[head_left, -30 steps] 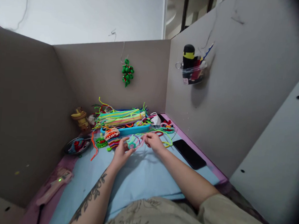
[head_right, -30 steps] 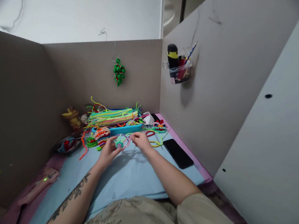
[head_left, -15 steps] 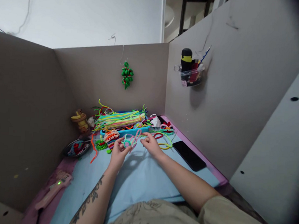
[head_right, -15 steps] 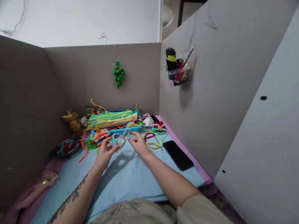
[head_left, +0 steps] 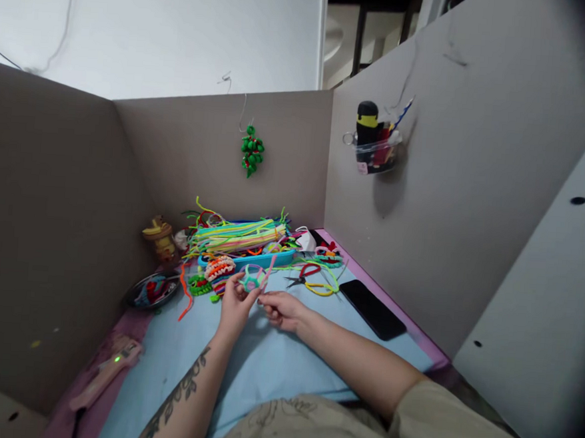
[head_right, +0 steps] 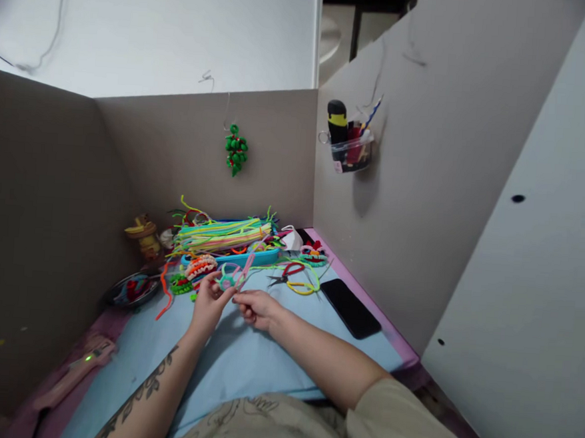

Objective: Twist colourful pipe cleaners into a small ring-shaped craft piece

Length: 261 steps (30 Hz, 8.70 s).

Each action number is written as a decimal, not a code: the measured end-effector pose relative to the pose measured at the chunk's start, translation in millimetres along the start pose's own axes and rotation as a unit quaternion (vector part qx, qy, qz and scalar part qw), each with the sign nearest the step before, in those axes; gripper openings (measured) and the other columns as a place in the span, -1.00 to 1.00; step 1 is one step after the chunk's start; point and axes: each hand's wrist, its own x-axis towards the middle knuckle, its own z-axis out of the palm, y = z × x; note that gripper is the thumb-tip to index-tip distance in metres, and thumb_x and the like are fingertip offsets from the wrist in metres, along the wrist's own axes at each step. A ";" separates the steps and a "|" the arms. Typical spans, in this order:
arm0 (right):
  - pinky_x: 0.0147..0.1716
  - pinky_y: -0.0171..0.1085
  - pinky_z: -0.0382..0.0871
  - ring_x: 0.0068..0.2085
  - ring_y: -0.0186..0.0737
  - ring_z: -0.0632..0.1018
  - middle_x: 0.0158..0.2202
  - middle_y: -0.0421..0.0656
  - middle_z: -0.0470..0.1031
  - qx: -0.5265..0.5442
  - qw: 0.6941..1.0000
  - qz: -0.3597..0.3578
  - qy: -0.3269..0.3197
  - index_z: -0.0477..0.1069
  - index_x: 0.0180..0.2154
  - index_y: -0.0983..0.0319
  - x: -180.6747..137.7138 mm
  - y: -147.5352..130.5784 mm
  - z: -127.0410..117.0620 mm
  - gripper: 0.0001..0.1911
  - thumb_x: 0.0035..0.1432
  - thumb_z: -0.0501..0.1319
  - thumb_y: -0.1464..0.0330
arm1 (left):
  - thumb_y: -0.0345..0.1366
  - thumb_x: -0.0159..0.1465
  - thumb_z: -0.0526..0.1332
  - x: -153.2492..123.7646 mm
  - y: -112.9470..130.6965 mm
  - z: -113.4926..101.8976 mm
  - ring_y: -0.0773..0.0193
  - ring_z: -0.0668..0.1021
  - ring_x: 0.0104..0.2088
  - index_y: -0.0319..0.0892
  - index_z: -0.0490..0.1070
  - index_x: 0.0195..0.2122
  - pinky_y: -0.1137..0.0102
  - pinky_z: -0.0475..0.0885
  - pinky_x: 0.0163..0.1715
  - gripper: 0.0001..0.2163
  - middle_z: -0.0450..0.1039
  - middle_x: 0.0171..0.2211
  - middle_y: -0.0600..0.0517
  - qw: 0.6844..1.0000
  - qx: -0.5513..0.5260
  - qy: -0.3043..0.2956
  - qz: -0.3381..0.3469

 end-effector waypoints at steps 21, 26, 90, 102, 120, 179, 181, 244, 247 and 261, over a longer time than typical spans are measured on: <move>-0.50 -0.39 0.20 -0.50 -0.37 0.34 -0.54 -0.23 0.34 -0.393 0.835 -0.343 0.175 0.37 -0.46 0.26 -12.9 -11.7 -2.2 -0.84 0.06 0.13 0.30 | -0.24 -0.03 0.33 4.7 3.6 -5.2 0.30 0.53 -0.43 -0.17 0.13 -0.06 0.36 0.40 -0.34 -0.46 0.40 -0.45 0.08 0.994 -0.086 0.015 -0.063; -0.23 -0.26 0.25 -0.24 -0.21 0.39 -0.33 -0.13 0.42 -0.453 0.725 -0.467 0.226 0.40 -0.32 0.21 -16.8 -15.7 -3.3 -0.89 0.04 0.16 0.38 | -0.24 -0.04 0.33 -1.6 7.1 1.6 0.31 0.52 -0.44 -0.16 0.15 -0.07 0.36 0.40 -0.34 -0.47 0.39 -0.47 0.12 0.992 -0.084 -0.048 -0.077; -0.33 -0.30 0.32 -0.38 -0.29 0.46 -0.46 -0.14 0.47 -0.462 0.770 -0.440 0.022 0.50 -0.37 0.23 -21.8 -13.0 -2.1 -0.78 0.15 0.10 0.30 | -0.19 -0.07 0.34 12.9 -6.2 -14.9 0.36 0.47 -0.47 -0.20 0.25 -0.17 0.49 0.34 -0.51 -0.54 0.37 -0.43 0.08 0.994 -0.052 0.053 -0.084; -0.29 -0.27 0.37 -0.30 -0.27 0.49 -0.31 -0.13 0.48 -0.302 0.858 -0.408 0.082 0.42 -0.17 0.22 -22.3 -24.4 -7.0 -0.73 0.11 0.14 0.25 | -0.18 -0.05 0.33 14.4 -10.0 -15.6 0.32 0.50 -0.47 -0.19 0.25 -0.15 0.50 0.33 -0.57 -0.54 0.40 -0.42 0.05 0.995 -0.003 -0.008 -0.101; -0.41 -0.34 0.27 -0.38 -0.31 0.36 -0.40 -0.19 0.36 -0.445 0.760 -0.438 0.181 0.40 -0.36 0.22 -1.9 -9.6 -16.2 -0.90 -0.02 0.20 0.43 | -0.20 -0.07 0.34 2.7 1.3 -2.4 0.27 0.51 -0.35 -0.20 0.28 -0.13 0.34 0.45 -0.34 -0.52 0.44 -0.35 0.00 0.985 -0.104 -0.080 -0.111; -0.06 -0.20 0.21 -0.08 -0.17 0.36 -0.18 -0.08 0.32 -0.311 0.839 -0.379 0.235 0.39 -0.47 0.24 5.8 -11.8 -33.5 -0.73 0.06 0.12 0.18 | -0.18 0.12 0.18 -0.3 -7.2 -5.6 0.37 0.39 -0.53 -0.19 0.28 -0.24 0.48 0.28 -0.54 -0.76 0.35 -0.49 0.07 0.987 0.147 -0.045 0.046; -0.09 -0.22 0.22 -0.09 -0.17 0.37 -0.18 -0.07 0.32 -0.310 0.841 -0.379 0.230 0.39 -0.49 0.24 5.3 -9.4 -30.1 -0.73 0.06 0.12 0.18 | -0.20 0.11 0.19 -3.6 -8.0 -2.1 0.37 0.41 -0.54 -0.17 0.26 -0.20 0.49 0.27 -0.55 -0.73 0.37 -0.49 0.09 0.989 0.112 -0.087 0.034; -0.17 -0.19 0.21 -0.19 -0.13 0.33 -0.32 -0.08 0.38 -0.673 0.603 -0.388 0.181 0.41 -0.35 0.20 -3.8 -2.3 -17.2 -0.87 0.13 0.09 0.42 | -0.28 0.04 0.15 -8.4 -21.3 5.4 0.37 0.39 -0.70 -0.19 0.26 -0.55 0.53 0.20 -0.74 -0.89 0.30 -0.72 0.15 0.975 0.133 -0.129 -0.119; -0.22 -0.22 0.22 -0.20 -0.13 0.34 -0.33 -0.09 0.39 -0.687 0.590 -0.379 0.191 0.40 -0.36 0.19 -3.0 -0.3 -17.0 -0.88 0.12 0.09 0.41 | -0.29 0.04 0.14 -8.6 -22.2 4.7 0.36 0.41 -0.68 -0.19 0.28 -0.54 0.52 0.22 -0.73 -0.91 0.32 -0.69 0.13 0.974 0.133 -0.132 -0.125; -0.38 -0.30 0.25 -0.41 -0.27 0.37 -0.46 -0.18 0.37 -0.416 0.777 -0.379 0.281 0.39 -0.41 0.24 3.6 -18.8 -38.6 -0.85 0.00 0.16 0.29 | -0.19 0.05 0.21 6.0 -16.7 -4.2 0.31 0.50 -0.51 -0.23 0.30 -0.47 0.45 0.34 -0.48 -0.80 0.38 -0.58 0.08 0.994 0.022 -0.062 -0.086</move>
